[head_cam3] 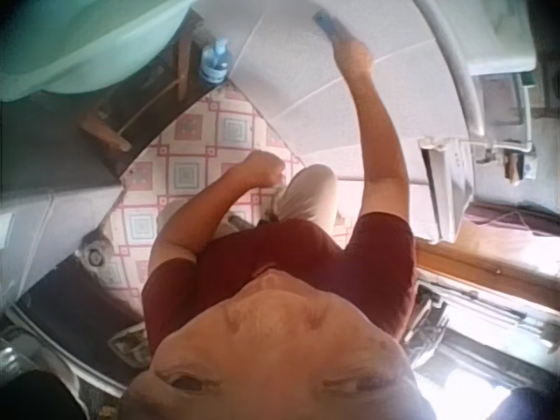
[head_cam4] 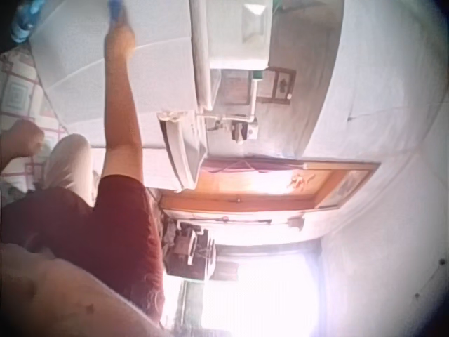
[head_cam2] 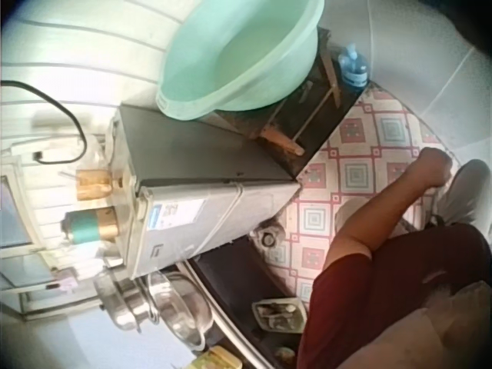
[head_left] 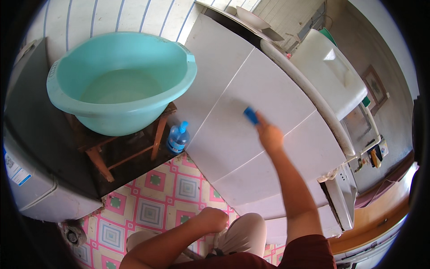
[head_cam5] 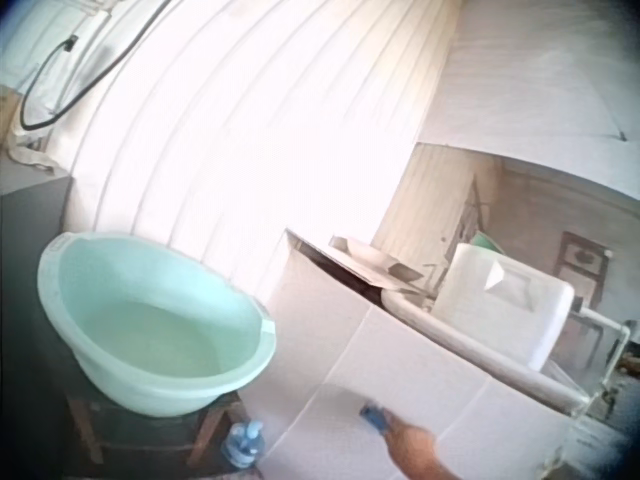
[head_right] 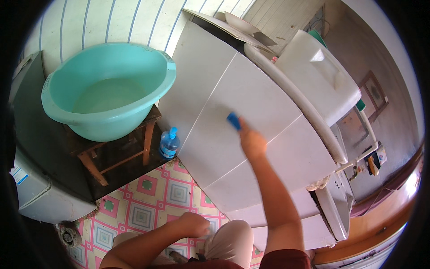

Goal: The person scrubs the exterior white surface of a bathroom cabinet using a small blue handheld brush.

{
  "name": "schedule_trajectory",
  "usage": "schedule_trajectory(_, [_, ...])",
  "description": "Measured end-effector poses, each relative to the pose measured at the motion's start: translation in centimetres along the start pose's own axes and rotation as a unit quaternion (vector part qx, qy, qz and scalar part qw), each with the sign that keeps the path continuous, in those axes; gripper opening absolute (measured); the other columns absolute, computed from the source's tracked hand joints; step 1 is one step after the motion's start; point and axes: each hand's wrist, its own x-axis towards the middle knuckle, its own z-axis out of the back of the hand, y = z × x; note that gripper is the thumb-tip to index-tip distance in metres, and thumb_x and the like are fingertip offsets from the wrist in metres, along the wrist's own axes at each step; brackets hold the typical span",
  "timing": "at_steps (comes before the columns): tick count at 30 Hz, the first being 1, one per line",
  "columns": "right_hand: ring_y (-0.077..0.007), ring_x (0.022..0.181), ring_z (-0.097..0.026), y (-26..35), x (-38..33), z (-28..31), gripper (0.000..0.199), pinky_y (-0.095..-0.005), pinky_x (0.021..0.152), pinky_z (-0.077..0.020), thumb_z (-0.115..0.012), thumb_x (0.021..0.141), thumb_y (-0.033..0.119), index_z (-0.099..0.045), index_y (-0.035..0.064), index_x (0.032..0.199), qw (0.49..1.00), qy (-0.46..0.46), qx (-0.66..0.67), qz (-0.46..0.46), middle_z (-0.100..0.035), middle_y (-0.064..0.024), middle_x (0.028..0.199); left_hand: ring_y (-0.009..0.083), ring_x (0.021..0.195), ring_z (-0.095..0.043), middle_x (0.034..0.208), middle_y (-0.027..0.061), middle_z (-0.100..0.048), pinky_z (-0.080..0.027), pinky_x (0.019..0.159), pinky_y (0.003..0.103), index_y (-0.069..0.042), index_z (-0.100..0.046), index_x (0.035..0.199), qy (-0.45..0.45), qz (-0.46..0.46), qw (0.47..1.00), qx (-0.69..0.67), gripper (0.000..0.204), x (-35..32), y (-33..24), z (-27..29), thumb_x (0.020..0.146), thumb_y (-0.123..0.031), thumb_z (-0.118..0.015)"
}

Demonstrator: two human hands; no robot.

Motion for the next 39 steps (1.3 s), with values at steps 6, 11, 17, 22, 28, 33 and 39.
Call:
schedule_trajectory(6, [-0.0335,0.062,-0.061,-1.0,1.8,10.6,0.047,-0.0429,0.053,-0.0469,-0.055,0.087,0.024,-0.045,0.0226,0.133,0.967,-0.240,0.081,0.005,-0.063,-0.0170,0.071,0.0346,0.076,-0.062,0.078,0.0165,-0.064,-0.047,0.065,0.048,-0.004,-0.061,0.083,-0.011,-0.014,1.000,-0.009,0.033,0.5,0.7,-0.6,0.082,-0.034,-0.049])
schedule_trajectory(11, [-0.0320,0.070,-0.064,-1.0,-1.7,-4.4,0.045,-0.0450,0.063,-0.0500,-0.044,0.093,0.025,-0.037,0.0334,0.136,0.999,-0.015,-0.030,0.018,-0.065,-0.0145,0.080,0.0344,0.075,-0.062,0.078,0.0161,-0.064,-0.047,0.065,0.047,-0.004,-0.062,0.081,-0.030,-0.022,0.999,0.001,0.032,-0.1,0.2,-0.2,0.083,-0.033,-0.050])
schedule_trajectory(17, [-0.0302,0.090,-0.063,-1.8,-5.5,-6.0,0.049,-0.0440,0.075,-0.0495,-0.055,0.087,0.033,-0.040,0.0368,0.134,0.990,0.132,-0.023,-0.038,-0.064,-0.0148,0.096,0.0348,0.076,-0.061,0.079,0.0171,-0.063,-0.047,0.065,0.047,-0.004,-0.062,0.083,-0.032,-0.025,0.999,0.007,0.031,-0.2,0.4,-0.3,0.083,-0.033,-0.050])
schedule_trajectory(22, [-0.0258,0.049,-0.047,-5.1,-1.9,8.3,0.044,-0.0347,0.052,-0.0437,-0.057,0.087,0.020,-0.051,0.0199,0.130,0.968,-0.218,0.125,0.007,-0.055,-0.0172,0.062,0.0356,0.077,-0.061,0.079,0.0171,-0.063,-0.047,0.066,0.046,-0.004,-0.062,0.084,-0.029,-0.026,0.999,0.001,0.031,0.3,0.7,-0.7,0.083,-0.033,-0.050])
schedule_trajectory(28, [-0.0301,0.055,-0.057,-5.5,-5.0,2.3,0.047,-0.0414,0.051,-0.0454,-0.056,0.086,0.025,-0.046,0.0258,0.132,0.985,-0.169,0.022,0.023,-0.059,-0.0157,0.066,0.0358,0.077,-0.060,0.079,0.0170,-0.063,-0.046,0.067,0.047,-0.004,-0.062,0.083,-0.027,-0.013,0.999,0.012,0.031,1.2,1.4,-1.1,0.083,-0.032,-0.049])
schedule_trajectory(33, [-0.0316,0.074,-0.064,-6.8,-11.5,-9.2,0.050,-0.0433,0.066,-0.0502,-0.055,0.086,0.032,-0.040,0.0361,0.134,0.997,0.073,0.012,-0.009,-0.065,-0.0130,0.081,0.0358,0.081,-0.061,0.084,0.0178,-0.064,-0.047,0.070,0.046,-0.003,-0.063,0.085,0.003,-0.004,1.000,0.031,0.031,1.3,0.5,-0.7,0.082,-0.031,-0.051])
schedule_trajectory(39, [-0.0386,0.068,-0.059,-8.3,-8.6,1.9,0.046,-0.0452,0.060,-0.0474,-0.058,0.085,0.026,-0.048,0.0325,0.129,0.992,-0.090,0.089,-0.028,-0.061,-0.0198,0.077,0.0357,0.078,-0.060,0.081,0.0170,-0.063,-0.046,0.068,0.046,-0.005,-0.062,0.081,-0.030,0.003,0.999,0.026,0.029,0.7,1.3,-1.0,0.082,-0.031,-0.050])
